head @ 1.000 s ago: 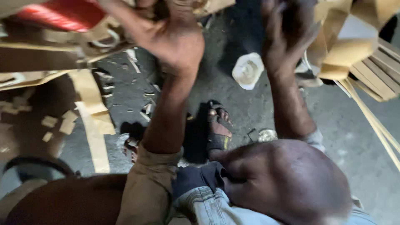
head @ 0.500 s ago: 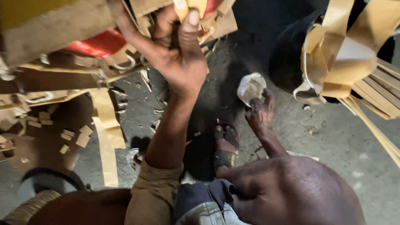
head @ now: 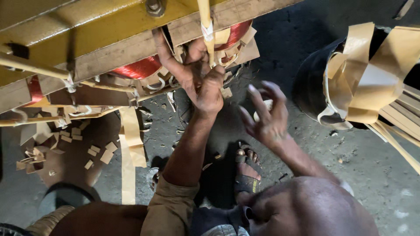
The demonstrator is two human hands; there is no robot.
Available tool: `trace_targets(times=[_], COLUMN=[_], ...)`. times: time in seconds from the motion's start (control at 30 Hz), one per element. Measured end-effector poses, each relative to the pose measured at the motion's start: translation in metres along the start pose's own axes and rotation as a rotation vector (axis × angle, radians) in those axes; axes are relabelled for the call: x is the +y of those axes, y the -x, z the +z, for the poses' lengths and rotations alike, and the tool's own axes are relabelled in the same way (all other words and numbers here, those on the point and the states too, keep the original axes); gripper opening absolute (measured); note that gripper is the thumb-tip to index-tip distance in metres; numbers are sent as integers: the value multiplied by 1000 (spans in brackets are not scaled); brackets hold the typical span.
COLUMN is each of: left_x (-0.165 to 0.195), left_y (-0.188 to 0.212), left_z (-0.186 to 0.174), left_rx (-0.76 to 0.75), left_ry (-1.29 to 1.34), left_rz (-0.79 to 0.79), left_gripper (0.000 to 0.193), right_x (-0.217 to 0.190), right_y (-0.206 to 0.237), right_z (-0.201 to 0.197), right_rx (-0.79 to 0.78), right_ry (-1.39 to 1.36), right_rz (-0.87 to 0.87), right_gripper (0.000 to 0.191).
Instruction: The person sits on the floor and ties thin wooden sticks and kraft paper strips onto a low wooden frame assembly, knotting and folding the strips to secure the sticks in place. They repeatedly pick up sticks and paper strips, fold the paper over the frame rails, and press the joints tight by hand.
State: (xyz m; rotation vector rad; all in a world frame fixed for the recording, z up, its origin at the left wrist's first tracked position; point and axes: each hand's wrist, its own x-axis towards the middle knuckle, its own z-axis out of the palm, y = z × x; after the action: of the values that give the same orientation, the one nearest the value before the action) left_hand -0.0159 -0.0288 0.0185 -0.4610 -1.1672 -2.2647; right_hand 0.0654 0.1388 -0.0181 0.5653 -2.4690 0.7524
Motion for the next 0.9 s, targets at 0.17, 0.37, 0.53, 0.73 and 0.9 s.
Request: trace_targets(times=[0.17, 0.37, 0.53, 0.73, 0.9], left_x=[0, -1, 2, -4, -2], left_y=[0, -2, -1, -7, -3], left_z=[-4, -8, -5, 0, -2], left_rx=[-34, -62, -47, -28, -30], left_ry=[21, -42, 19, 90, 50], left_rz=[13, 58, 21, 54, 62], left_gripper=[106, 106, 107, 106, 103], right_x=[-13, -6, -2, -15, -4], right_y=[-92, -115, -110, -93, -115], right_z=[23, 48, 33, 7, 23], right_rx=[-37, -32, -242, 52, -11], right_ry=[-3, -12, 104, -103, -59], right_rz=[-163, -155, -62, -253, -254], right_gripper=[72, 84, 91, 81, 82])
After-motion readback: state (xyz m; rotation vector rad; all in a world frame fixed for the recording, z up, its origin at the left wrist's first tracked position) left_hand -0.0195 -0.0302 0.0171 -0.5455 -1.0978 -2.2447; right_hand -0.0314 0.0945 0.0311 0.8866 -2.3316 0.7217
